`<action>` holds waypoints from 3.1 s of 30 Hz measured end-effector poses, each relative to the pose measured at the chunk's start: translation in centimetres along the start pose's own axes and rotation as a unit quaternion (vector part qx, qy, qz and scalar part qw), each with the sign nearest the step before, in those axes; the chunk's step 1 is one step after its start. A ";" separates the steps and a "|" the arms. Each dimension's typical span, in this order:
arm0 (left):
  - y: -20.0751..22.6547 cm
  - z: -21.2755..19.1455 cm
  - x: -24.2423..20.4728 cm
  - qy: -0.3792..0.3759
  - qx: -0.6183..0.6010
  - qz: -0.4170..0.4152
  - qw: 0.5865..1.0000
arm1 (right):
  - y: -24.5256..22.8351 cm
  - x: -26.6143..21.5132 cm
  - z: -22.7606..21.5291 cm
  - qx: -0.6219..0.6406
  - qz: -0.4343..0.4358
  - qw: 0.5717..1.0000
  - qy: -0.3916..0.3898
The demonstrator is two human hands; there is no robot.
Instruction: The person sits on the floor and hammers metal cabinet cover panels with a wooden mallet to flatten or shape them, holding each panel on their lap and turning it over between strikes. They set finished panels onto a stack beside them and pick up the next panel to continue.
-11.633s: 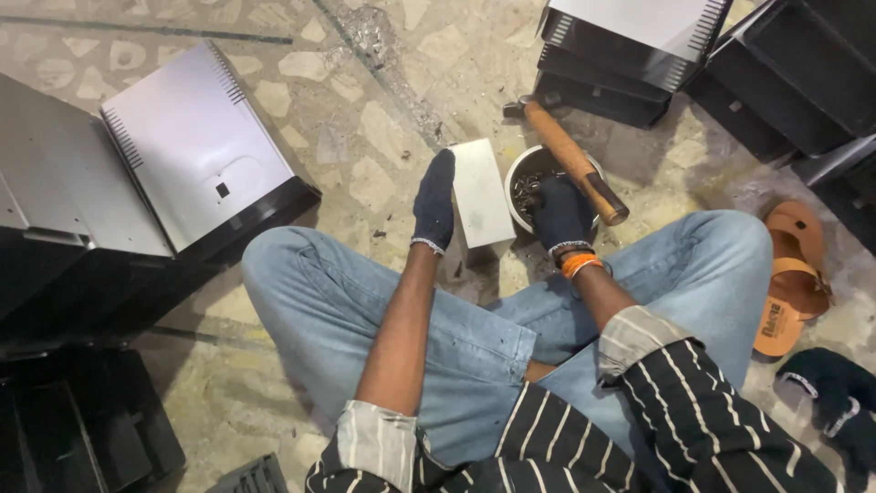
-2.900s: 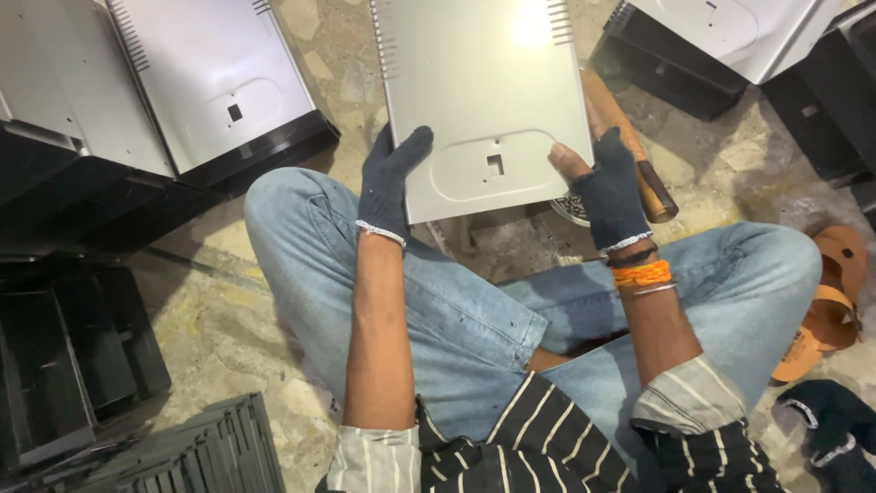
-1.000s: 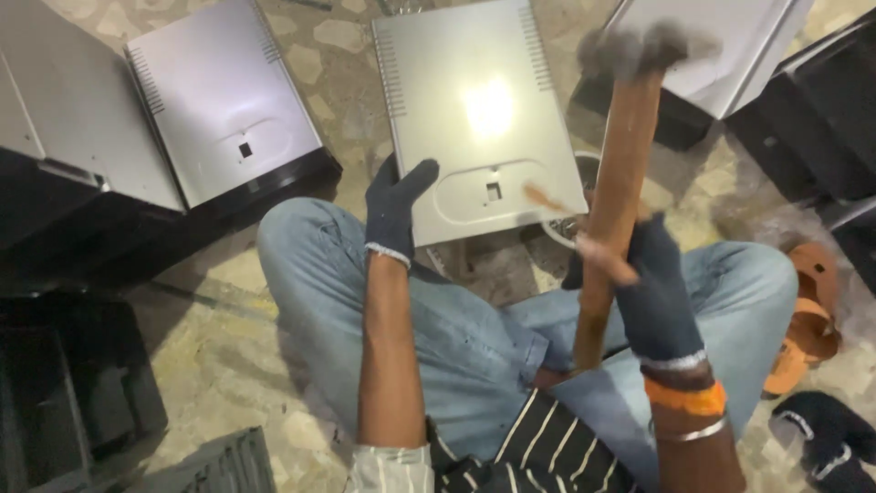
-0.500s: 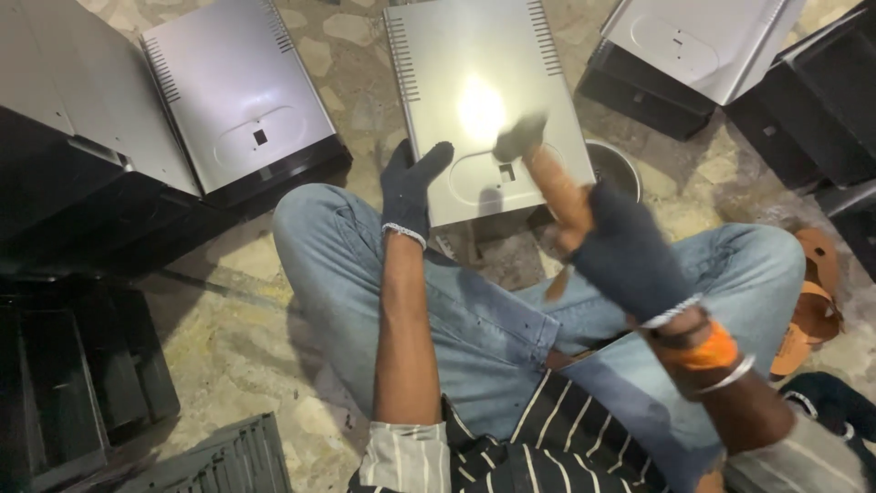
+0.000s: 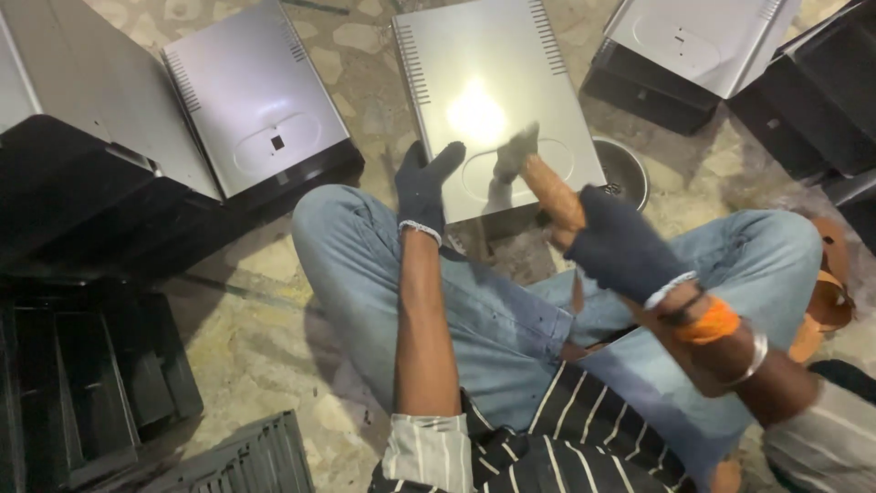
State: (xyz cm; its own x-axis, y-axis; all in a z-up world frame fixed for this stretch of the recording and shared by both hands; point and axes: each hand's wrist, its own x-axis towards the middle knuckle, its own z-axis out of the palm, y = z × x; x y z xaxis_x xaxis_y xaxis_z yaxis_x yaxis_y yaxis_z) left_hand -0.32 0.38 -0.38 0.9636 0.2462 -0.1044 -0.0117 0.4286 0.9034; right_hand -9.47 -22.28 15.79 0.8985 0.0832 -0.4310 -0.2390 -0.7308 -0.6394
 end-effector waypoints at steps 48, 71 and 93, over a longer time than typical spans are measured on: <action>0.8 0.1 -0.4 0.018 0.041 0.009 0.999 | 3.0 2.4 -1.3 -0.033 -0.401 0.812 0.423; -0.1 0.2 -0.1 0.041 -0.006 -0.029 0.999 | 10.0 21.6 -6.4 -0.071 -0.100 0.992 -0.033; -0.2 -0.2 1.8 0.005 -0.141 0.000 0.990 | 0.4 15.7 -5.1 0.314 -0.110 0.942 0.033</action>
State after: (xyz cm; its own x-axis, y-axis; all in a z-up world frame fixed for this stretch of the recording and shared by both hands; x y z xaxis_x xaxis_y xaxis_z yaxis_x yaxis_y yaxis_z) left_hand 1.39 0.87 -0.82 0.9609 0.2537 -0.1106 -0.0864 0.6545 0.7511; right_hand 6.47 -24.71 12.04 0.9678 0.1282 -0.2166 -0.1964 -0.1539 -0.9684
